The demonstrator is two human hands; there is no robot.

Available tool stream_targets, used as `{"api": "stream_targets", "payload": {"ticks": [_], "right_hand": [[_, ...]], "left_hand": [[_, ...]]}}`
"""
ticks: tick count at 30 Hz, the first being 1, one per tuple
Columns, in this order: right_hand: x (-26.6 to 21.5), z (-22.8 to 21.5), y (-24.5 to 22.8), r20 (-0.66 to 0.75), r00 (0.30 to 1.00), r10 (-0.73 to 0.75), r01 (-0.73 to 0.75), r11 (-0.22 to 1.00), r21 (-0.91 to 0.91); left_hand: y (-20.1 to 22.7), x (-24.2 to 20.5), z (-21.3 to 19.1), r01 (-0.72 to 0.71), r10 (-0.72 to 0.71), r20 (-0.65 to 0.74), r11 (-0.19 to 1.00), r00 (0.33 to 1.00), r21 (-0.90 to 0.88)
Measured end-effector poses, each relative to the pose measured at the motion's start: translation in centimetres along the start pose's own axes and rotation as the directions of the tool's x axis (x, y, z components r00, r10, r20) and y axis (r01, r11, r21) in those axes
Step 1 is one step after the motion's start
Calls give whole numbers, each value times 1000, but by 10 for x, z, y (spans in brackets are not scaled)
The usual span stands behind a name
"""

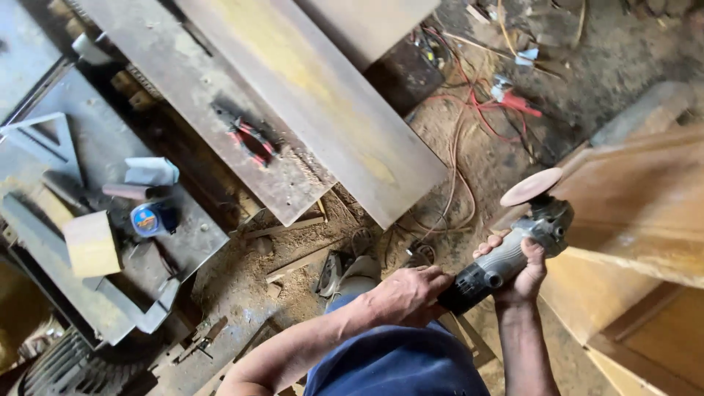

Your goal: Sanding wood panels using an angle grinder after applying a liquid substance.

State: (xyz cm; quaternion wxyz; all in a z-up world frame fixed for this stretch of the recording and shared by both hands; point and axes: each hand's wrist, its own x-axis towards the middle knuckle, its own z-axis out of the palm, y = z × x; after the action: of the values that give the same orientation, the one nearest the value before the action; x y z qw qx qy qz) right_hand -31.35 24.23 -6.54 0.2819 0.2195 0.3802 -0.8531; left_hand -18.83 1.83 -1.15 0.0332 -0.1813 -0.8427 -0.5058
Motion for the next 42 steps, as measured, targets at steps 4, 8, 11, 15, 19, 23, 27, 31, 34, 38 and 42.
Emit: {"api": "stream_targets", "payload": {"ticks": [4, 8, 11, 15, 19, 23, 27, 31, 34, 38, 42], "right_hand": [[3, 30, 22, 8, 999, 52, -52, 998, -35], [-3, 94, 35, 393, 913, 105, -129, 991, 33], [-5, 132, 35, 512, 853, 100, -78, 995, -64], [0, 160, 52, 358, 928, 102, -18, 973, -231], [8, 166, 74, 376, 923, 79, 44, 950, -309], [7, 167, 77, 270, 953, 141, -8, 897, -441], [2, 165, 53, 393, 915, 87, 70, 927, -369], [11, 125, 34, 323, 942, 87, 10, 958, -287], [10, 74, 32, 172, 984, 47, -26, 992, -126], [28, -42, 71, 79, 987, 138, -150, 972, 180], [20, -32, 115, 347, 880, 323, -464, 737, 491]], "left_hand": [[24, 13, -50, 393, -304, 296, 864, 905, -314], [10, 4, -43, 732, -550, 483, 518, 681, -443], [6, -12, -23, 676, -628, 293, 546, 721, -495], [4, -22, -15, 687, -725, -35, 665, 687, -293], [-11, -39, -10, 714, -725, -192, 687, 662, -133], [-32, -47, -17, 654, -753, 115, 472, 648, -591], [-48, -26, -26, 484, -470, 277, 407, 838, -775], [-60, 3, -90, 594, -368, 514, 701, 775, -395], [-155, -5, -75, 215, -234, 50, 946, 971, 241], [-211, 42, -126, 258, -120, -240, 654, 963, 711], [-220, 72, -134, 468, -474, -184, 596, 861, 653]]}}
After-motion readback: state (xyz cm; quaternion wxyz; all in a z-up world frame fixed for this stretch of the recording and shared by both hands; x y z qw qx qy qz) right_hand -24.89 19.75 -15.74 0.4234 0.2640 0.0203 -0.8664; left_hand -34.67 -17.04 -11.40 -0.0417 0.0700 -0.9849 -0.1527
